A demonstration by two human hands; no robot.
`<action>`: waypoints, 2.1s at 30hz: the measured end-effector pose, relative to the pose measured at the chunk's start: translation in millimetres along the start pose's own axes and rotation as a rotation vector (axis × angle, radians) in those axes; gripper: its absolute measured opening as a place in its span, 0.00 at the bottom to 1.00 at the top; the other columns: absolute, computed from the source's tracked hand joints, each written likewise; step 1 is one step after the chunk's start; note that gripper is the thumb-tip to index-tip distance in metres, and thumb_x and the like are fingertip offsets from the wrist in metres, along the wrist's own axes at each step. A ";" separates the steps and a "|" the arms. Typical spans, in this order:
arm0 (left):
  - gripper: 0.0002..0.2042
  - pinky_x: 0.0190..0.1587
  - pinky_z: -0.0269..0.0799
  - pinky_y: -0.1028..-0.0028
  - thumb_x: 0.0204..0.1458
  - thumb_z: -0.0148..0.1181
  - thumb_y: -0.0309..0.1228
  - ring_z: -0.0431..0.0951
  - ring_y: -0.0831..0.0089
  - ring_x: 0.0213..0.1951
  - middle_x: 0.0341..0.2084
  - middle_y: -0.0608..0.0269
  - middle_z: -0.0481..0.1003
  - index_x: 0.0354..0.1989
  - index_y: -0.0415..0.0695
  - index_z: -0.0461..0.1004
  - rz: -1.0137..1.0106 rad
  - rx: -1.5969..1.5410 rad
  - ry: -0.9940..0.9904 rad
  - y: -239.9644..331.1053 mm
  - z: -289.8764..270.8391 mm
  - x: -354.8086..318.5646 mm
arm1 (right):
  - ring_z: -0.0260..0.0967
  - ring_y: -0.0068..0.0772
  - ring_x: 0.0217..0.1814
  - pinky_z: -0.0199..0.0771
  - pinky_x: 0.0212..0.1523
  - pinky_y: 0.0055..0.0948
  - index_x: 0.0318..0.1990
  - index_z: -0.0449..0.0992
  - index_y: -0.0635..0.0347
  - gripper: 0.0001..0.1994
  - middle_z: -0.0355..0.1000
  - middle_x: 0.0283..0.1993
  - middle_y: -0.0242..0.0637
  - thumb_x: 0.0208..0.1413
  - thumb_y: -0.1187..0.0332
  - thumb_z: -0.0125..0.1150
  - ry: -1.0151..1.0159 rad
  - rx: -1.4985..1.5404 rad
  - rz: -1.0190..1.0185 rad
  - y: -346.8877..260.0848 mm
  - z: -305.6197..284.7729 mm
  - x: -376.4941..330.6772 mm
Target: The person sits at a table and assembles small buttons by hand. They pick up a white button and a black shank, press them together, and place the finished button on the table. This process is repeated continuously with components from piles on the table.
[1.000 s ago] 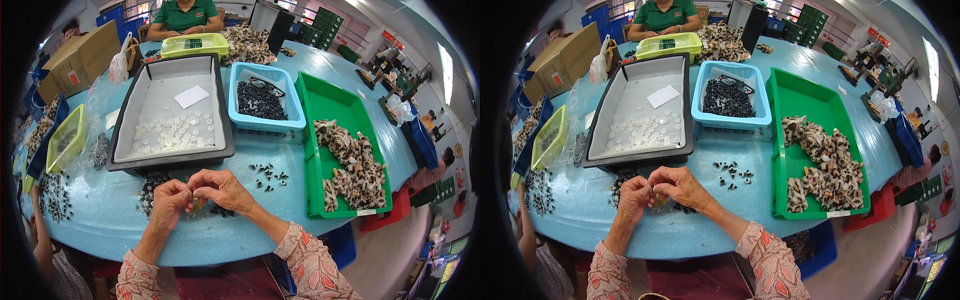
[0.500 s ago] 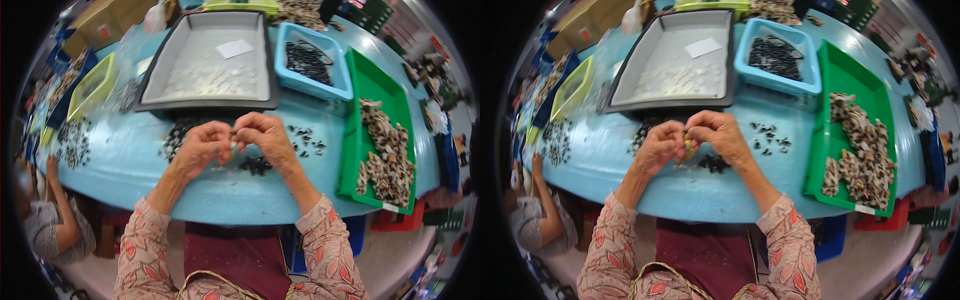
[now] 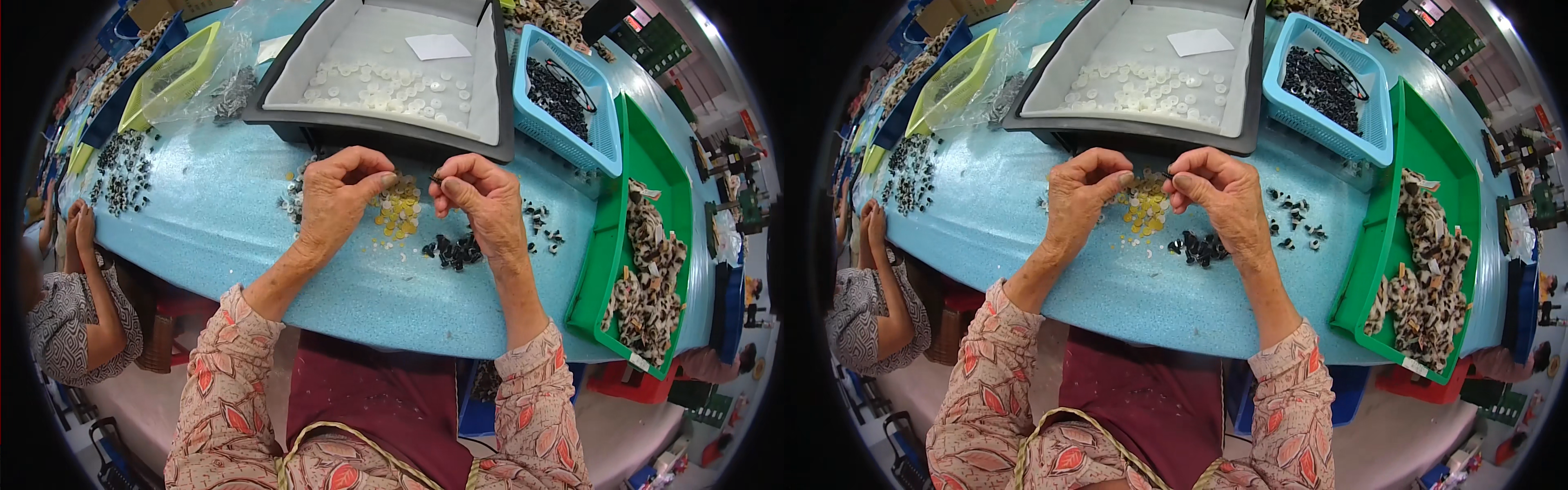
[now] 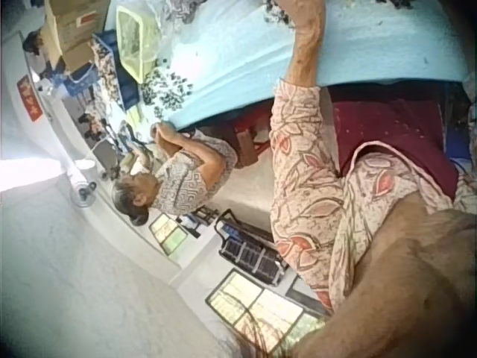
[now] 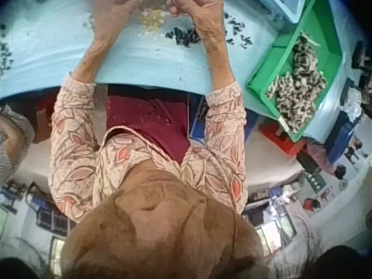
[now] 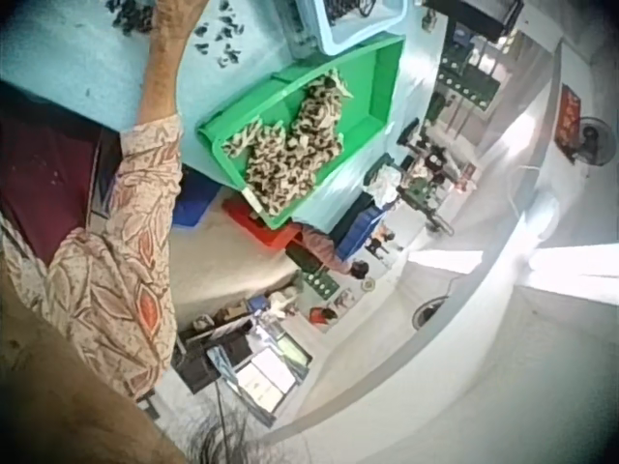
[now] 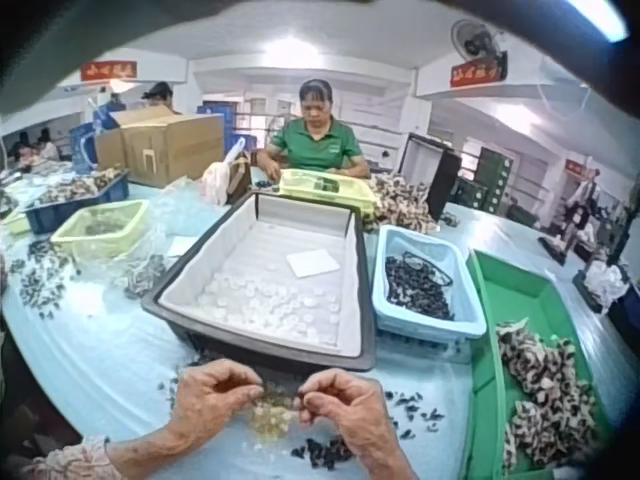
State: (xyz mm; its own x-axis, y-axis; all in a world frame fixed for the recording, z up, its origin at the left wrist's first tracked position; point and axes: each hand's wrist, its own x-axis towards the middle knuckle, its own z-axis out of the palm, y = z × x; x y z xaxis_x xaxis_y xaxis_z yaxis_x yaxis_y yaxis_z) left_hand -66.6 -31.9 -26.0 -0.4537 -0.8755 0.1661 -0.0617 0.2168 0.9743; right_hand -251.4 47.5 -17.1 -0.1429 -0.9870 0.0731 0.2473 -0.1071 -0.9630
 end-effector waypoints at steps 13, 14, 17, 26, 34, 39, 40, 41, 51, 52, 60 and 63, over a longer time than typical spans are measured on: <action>0.08 0.38 0.65 0.66 0.36 0.66 0.25 0.70 0.63 0.32 0.23 0.64 0.72 0.28 0.45 0.78 0.402 0.615 -0.113 -10.8 6.5 6.4 | 0.70 0.19 0.25 0.72 0.27 0.17 0.35 0.75 0.66 0.03 0.74 0.27 0.35 0.54 0.76 0.58 0.046 -0.194 0.035 -0.1 1.8 1.0; 0.08 0.38 0.65 0.66 0.36 0.66 0.25 0.70 0.63 0.32 0.23 0.63 0.73 0.28 0.45 0.78 0.437 0.656 -0.106 -12.7 8.5 6.7 | 0.70 0.18 0.25 0.72 0.27 0.17 0.35 0.75 0.67 0.03 0.74 0.27 0.34 0.54 0.77 0.57 0.046 -0.204 0.034 0.1 1.6 0.8; 0.07 0.38 0.64 0.66 0.36 0.65 0.25 0.70 0.63 0.32 0.24 0.63 0.73 0.27 0.45 0.78 0.505 0.745 -0.083 -17.0 10.6 5.5 | 0.70 0.19 0.26 0.73 0.27 0.18 0.35 0.75 0.67 0.03 0.74 0.27 0.35 0.54 0.77 0.57 0.031 -0.222 0.039 -0.4 5.3 0.4; 0.03 0.38 0.64 0.67 0.42 0.62 0.25 0.71 0.63 0.30 0.23 0.62 0.72 0.27 0.43 0.77 0.256 0.487 -0.001 -8.6 4.5 9.2 | 0.71 0.19 0.26 0.73 0.27 0.18 0.35 0.75 0.67 0.04 0.74 0.27 0.35 0.54 0.77 0.56 0.047 -0.232 0.053 2.8 -1.7 1.0; 0.03 0.36 0.66 0.70 0.42 0.62 0.25 0.73 0.66 0.30 0.24 0.62 0.73 0.27 0.43 0.77 0.251 0.547 -0.048 -1.0 -8.6 12.8 | 0.70 0.18 0.26 0.72 0.27 0.18 0.35 0.75 0.67 0.04 0.74 0.27 0.35 0.54 0.77 0.57 0.048 -0.266 0.096 3.2 -0.5 1.0; 0.05 0.42 0.60 0.67 0.38 0.65 0.28 0.69 0.66 0.34 0.23 0.68 0.72 0.26 0.49 0.79 0.451 0.711 -0.141 -13.4 3.9 7.2 | 0.70 0.18 0.26 0.72 0.26 0.17 0.35 0.75 0.67 0.04 0.74 0.27 0.35 0.53 0.76 0.57 0.029 -0.250 0.107 6.0 1.4 1.5; 0.05 0.42 0.59 0.67 0.38 0.65 0.28 0.69 0.67 0.35 0.23 0.69 0.72 0.25 0.49 0.79 0.460 0.745 -0.144 -14.2 5.9 6.5 | 0.70 0.19 0.26 0.72 0.26 0.17 0.35 0.75 0.67 0.04 0.74 0.28 0.35 0.53 0.76 0.58 0.030 -0.254 0.109 6.1 1.4 1.2; 0.05 0.43 0.59 0.67 0.37 0.65 0.28 0.69 0.67 0.36 0.23 0.69 0.72 0.25 0.50 0.78 0.469 0.780 -0.146 -14.4 6.8 5.9 | 0.70 0.19 0.26 0.72 0.26 0.17 0.35 0.75 0.67 0.04 0.74 0.28 0.35 0.53 0.76 0.58 0.030 -0.257 0.111 6.2 1.4 1.1; 0.04 0.39 0.61 0.69 0.45 0.60 0.26 0.70 0.66 0.31 0.24 0.64 0.72 0.29 0.43 0.75 0.382 0.604 -0.081 -4.7 -1.1 9.6 | 0.70 0.18 0.26 0.72 0.26 0.17 0.35 0.76 0.66 0.04 0.75 0.28 0.34 0.53 0.76 0.58 0.047 -0.287 0.112 5.8 0.2 0.3; 0.03 0.39 0.62 0.69 0.45 0.60 0.25 0.70 0.66 0.30 0.24 0.63 0.72 0.29 0.42 0.75 0.368 0.582 -0.058 -1.6 -3.5 11.0 | 0.70 0.18 0.26 0.72 0.26 0.17 0.35 0.76 0.66 0.04 0.75 0.28 0.34 0.53 0.76 0.58 0.050 -0.281 0.115 5.7 0.1 0.9; 0.05 0.44 0.59 0.67 0.40 0.65 0.27 0.70 0.67 0.32 0.24 0.65 0.74 0.26 0.44 0.78 0.412 0.807 -0.109 -7.9 -9.1 8.4 | 0.69 0.17 0.25 0.72 0.26 0.17 0.34 0.76 0.66 0.04 0.74 0.27 0.33 0.52 0.76 0.59 0.047 -0.293 0.110 5.8 1.0 1.0; 0.06 0.45 0.57 0.66 0.37 0.67 0.28 0.70 0.67 0.34 0.22 0.67 0.74 0.25 0.45 0.78 0.371 0.776 -0.228 -3.7 -9.4 6.1 | 0.69 0.17 0.25 0.72 0.26 0.17 0.35 0.76 0.66 0.04 0.74 0.27 0.33 0.52 0.76 0.59 0.038 -0.303 0.097 7.3 1.5 0.9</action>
State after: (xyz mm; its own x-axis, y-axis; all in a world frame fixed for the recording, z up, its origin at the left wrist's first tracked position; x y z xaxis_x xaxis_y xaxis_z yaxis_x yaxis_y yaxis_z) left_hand -60.8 -42.1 -27.1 -0.7251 -0.6015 0.3352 -0.4233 0.7733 0.4720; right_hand -248.3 45.6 -23.7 -0.1699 -0.9851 -0.0275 -0.0345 0.0338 -0.9988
